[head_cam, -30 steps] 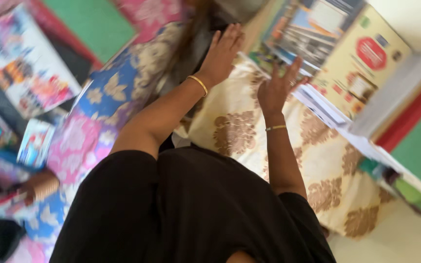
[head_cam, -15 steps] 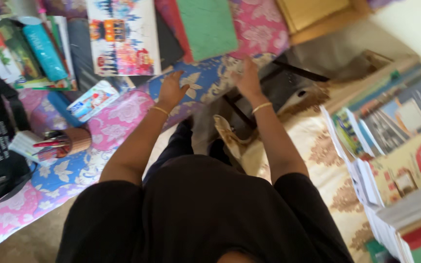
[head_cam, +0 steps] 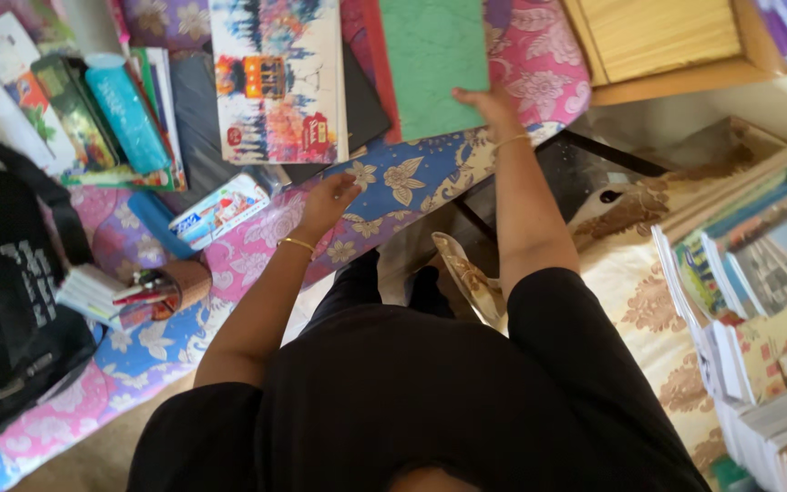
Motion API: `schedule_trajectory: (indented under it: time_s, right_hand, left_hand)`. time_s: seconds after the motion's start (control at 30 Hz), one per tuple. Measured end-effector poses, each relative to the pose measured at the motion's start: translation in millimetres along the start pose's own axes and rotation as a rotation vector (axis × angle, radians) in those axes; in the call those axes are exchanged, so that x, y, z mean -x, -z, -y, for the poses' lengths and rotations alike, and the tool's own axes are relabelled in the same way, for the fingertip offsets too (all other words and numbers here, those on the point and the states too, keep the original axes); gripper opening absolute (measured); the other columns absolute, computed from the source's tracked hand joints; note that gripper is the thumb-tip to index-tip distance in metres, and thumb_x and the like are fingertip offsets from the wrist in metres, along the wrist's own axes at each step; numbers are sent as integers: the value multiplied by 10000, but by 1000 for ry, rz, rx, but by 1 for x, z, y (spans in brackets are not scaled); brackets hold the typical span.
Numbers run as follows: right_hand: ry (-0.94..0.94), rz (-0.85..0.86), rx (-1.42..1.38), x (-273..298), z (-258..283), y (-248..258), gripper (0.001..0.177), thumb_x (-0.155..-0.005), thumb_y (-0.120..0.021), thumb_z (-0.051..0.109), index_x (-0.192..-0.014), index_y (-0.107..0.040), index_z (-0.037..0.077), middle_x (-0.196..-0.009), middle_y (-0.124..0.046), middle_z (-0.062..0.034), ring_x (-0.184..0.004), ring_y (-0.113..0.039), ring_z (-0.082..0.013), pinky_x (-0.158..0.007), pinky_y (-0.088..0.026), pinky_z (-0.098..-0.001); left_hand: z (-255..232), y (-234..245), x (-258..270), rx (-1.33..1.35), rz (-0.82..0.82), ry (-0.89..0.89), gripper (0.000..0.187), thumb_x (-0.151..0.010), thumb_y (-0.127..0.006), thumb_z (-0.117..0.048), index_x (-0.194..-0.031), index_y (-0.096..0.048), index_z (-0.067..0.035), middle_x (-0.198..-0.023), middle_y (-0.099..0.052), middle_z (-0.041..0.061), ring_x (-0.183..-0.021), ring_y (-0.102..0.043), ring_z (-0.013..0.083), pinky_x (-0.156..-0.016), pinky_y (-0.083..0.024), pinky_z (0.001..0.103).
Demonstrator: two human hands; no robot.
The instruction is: The person organizes items by picking up books, notebooks, folders, and various stationery supplies from a bed and stacking them onto a table, then placing a bag on the table.
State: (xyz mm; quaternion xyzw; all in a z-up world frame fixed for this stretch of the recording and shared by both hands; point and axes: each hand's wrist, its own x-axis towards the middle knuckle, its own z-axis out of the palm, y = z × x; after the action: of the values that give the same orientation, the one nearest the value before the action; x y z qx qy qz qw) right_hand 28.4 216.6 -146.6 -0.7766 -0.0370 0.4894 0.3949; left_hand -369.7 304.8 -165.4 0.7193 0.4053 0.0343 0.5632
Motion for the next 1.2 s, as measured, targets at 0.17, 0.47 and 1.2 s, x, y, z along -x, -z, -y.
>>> schedule_trajectory:
  time_s: [0.17,0.47,1.2]
  right_hand:
    - [273,-117,-104,30,-51,-36,583,-831,-815,266,-1305,-592,12,-1158,-743,-135,-1037,-727,-266,-917,-585,-421]
    - [241,-163,-66,269,-52,19,578,-759,-851,373,-1190,-712,13,-1044,-776,-146,-971,-731,-249,-890,-547,-363]
    - [470,-1062,-937,695,-310,301,742,-860,-761,208,-1475,-459,-79,-1389,-616,-222,-1264,-604,-300,-1115,-463,-389]
  left_hand:
    - [4,-20,-22,371,146,112,471,-1023,-650,-414,-1259,-694,-9,-1107,-708,128,-933,-681,218,-791,-505,365]
    - [-160,-36,17,1063,592,297,706,-1001,-545,-522,-1530,-424,-70,-1506,-535,126,-1369,-539,295,-1162,-424,478]
    - [-493,-508,237,261,1380,-570,765,-821,-886,-210,-1412,-448,1,-1280,-654,110,-1157,-653,198,-1007,-544,344]
